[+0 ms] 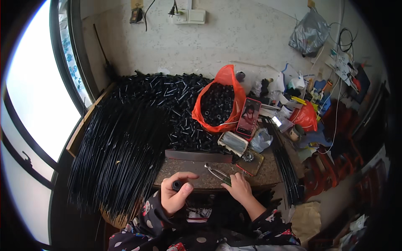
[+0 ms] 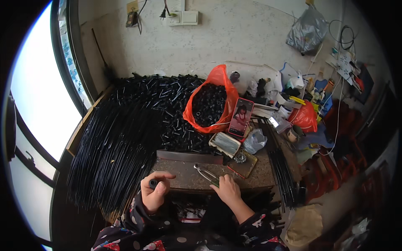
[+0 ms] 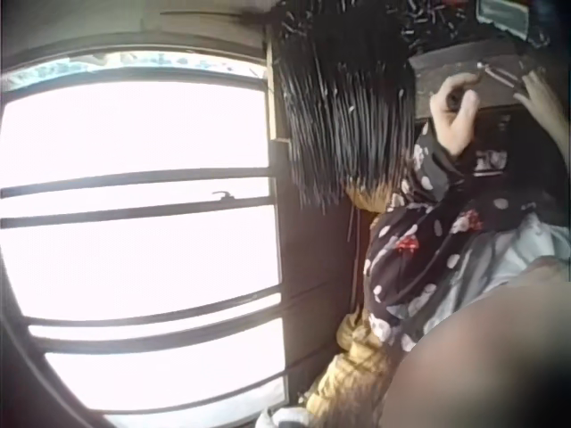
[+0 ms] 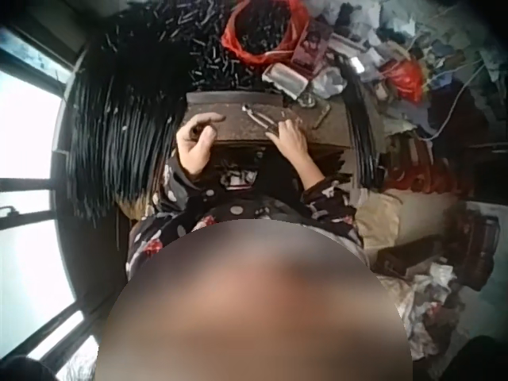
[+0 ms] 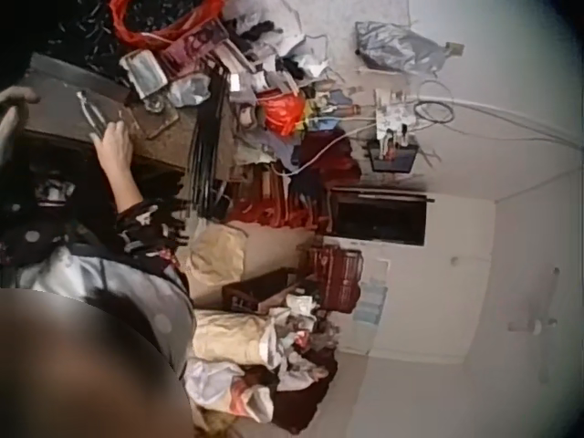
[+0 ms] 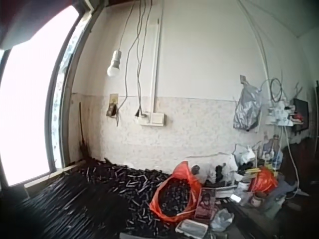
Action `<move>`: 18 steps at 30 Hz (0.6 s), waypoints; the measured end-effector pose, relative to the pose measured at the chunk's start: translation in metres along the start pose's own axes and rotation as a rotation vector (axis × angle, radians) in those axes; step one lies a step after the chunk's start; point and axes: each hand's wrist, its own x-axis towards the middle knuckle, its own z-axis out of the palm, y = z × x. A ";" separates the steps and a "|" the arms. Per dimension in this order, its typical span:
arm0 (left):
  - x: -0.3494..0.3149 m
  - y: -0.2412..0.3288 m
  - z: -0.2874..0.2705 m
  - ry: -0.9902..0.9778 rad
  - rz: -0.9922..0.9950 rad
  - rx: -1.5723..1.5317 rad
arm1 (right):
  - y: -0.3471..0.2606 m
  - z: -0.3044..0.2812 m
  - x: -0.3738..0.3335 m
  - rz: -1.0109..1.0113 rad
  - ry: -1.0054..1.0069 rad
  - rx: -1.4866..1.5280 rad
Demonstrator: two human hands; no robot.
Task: Assembling small black tubes with connectors using pliers.
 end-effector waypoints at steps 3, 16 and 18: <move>0.001 0.000 -0.005 -0.006 -0.006 -0.038 | 0.010 0.009 -0.001 -0.020 0.040 -0.095; 0.065 0.061 -0.004 0.058 0.293 -0.502 | -0.019 -0.065 -0.036 -0.301 0.151 0.818; 0.063 0.044 -0.019 -0.017 0.095 -0.184 | 0.014 -0.087 -0.029 -0.060 0.373 0.591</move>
